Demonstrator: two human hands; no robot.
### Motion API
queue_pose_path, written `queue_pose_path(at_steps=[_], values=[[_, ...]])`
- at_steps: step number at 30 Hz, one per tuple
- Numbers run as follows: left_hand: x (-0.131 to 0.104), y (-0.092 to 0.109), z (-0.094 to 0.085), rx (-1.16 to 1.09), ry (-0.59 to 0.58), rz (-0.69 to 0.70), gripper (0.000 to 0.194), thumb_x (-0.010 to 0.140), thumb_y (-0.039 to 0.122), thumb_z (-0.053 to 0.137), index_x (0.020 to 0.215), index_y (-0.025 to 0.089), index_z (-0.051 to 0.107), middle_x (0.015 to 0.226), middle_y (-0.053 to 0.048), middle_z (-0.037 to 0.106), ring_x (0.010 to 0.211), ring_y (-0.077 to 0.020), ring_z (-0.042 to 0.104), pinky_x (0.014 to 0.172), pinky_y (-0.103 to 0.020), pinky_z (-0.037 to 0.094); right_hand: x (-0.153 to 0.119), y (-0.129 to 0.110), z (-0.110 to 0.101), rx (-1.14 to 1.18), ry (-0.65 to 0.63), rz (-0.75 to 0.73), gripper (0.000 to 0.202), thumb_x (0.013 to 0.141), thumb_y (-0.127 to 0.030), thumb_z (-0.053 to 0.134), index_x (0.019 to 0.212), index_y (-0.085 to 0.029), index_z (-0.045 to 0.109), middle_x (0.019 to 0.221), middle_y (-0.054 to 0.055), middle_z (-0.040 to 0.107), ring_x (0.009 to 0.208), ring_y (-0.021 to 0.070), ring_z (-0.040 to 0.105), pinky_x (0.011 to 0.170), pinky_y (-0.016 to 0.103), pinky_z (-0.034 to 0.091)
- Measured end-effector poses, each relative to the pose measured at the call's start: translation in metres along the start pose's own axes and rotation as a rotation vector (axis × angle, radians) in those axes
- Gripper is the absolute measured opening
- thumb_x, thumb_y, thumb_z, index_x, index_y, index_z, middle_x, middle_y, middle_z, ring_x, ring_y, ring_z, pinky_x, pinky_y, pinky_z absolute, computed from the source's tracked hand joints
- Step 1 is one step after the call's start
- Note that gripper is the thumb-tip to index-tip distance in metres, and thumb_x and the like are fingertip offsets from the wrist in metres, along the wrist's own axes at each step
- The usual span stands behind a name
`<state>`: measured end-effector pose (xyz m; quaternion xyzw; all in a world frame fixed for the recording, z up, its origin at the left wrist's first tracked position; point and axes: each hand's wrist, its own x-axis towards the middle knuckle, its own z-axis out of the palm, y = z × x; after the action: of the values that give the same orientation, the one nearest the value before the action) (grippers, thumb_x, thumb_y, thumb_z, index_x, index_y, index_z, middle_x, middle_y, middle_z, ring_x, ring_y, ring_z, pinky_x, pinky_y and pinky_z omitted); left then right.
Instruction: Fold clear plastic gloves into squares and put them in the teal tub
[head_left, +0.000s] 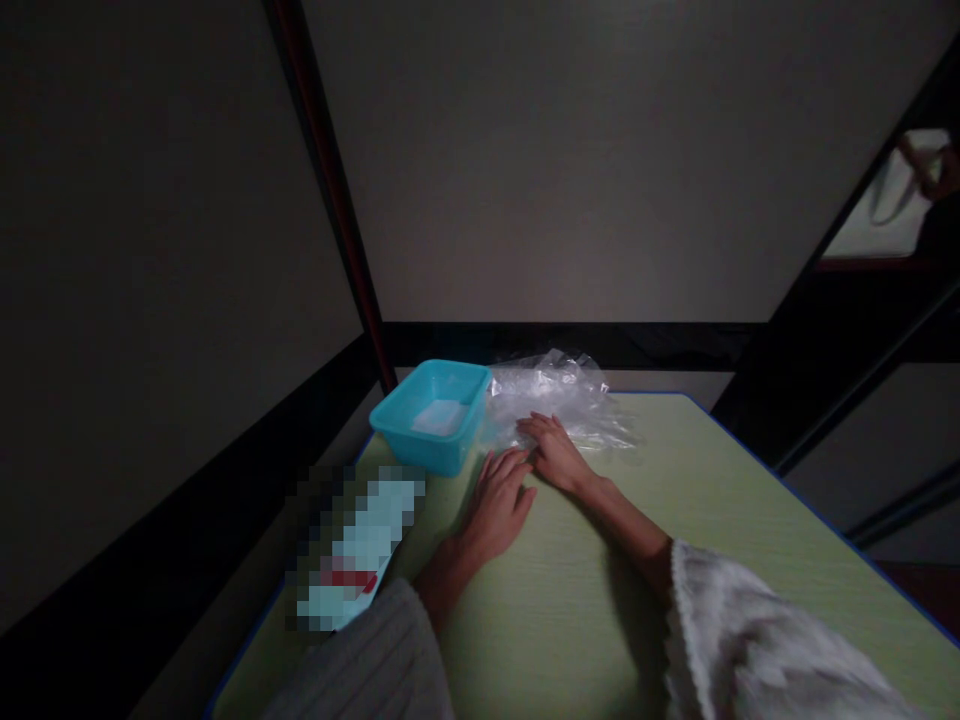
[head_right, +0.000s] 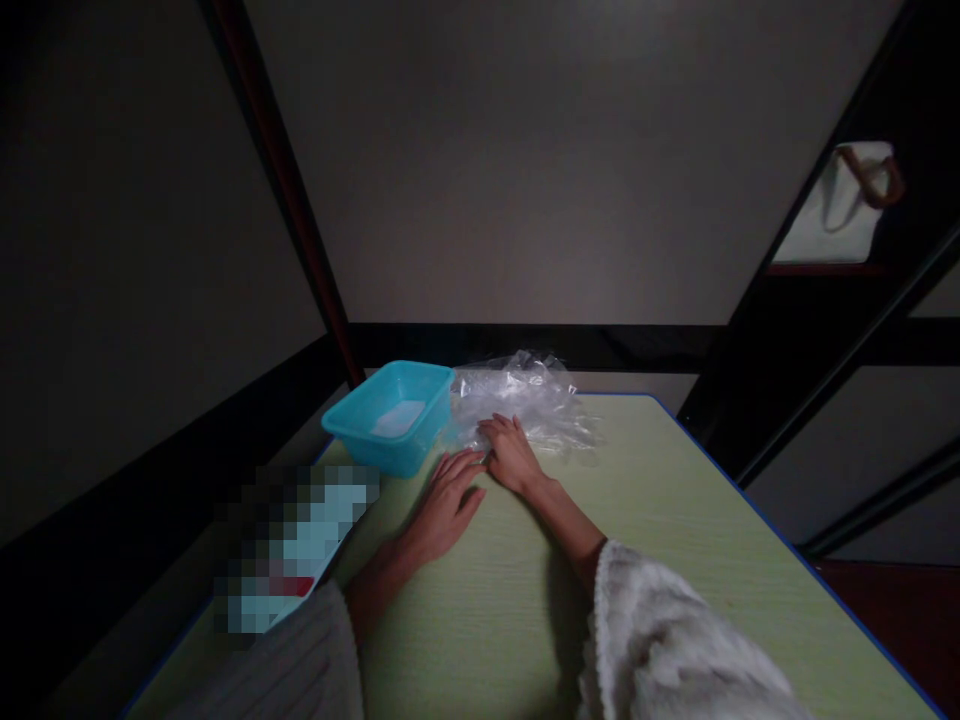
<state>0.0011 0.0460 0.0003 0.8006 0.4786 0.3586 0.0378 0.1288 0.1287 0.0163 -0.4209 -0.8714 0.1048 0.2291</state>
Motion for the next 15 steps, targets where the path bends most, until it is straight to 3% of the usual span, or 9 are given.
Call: queue_pose_path(at_steps=[7,15], values=[[-0.0022,-0.0001,-0.0003,0.105,-0.141,0.005,0.032,0.083,0.018,0.050,0.114,0.019,0.054,0.124,-0.011,0.056,0.121,-0.0252,0.044,0.102,-0.058,0.026,-0.0020,0.0008,0.0009,0.001,-0.031,-0.032,0.046,0.060,0.001,0.042,0.099,-0.015,0.061,0.130,0.012,0.051,0.128,0.0258,0.034,0.103,0.054,0.017],[-0.0039,-0.0003,-0.0005,0.161,-0.208,-0.012,0.032,0.085,0.022,0.050,0.117,0.017,0.053,0.122,-0.012,0.057,0.120,-0.0265,0.046,0.103,-0.057,0.025,0.0009,0.0058,0.0016,0.050,0.050,0.010,0.062,0.060,0.001,0.035,0.118,-0.013,0.053,0.128,0.010,0.054,0.124,0.0215,0.040,0.105,0.048,0.021]])
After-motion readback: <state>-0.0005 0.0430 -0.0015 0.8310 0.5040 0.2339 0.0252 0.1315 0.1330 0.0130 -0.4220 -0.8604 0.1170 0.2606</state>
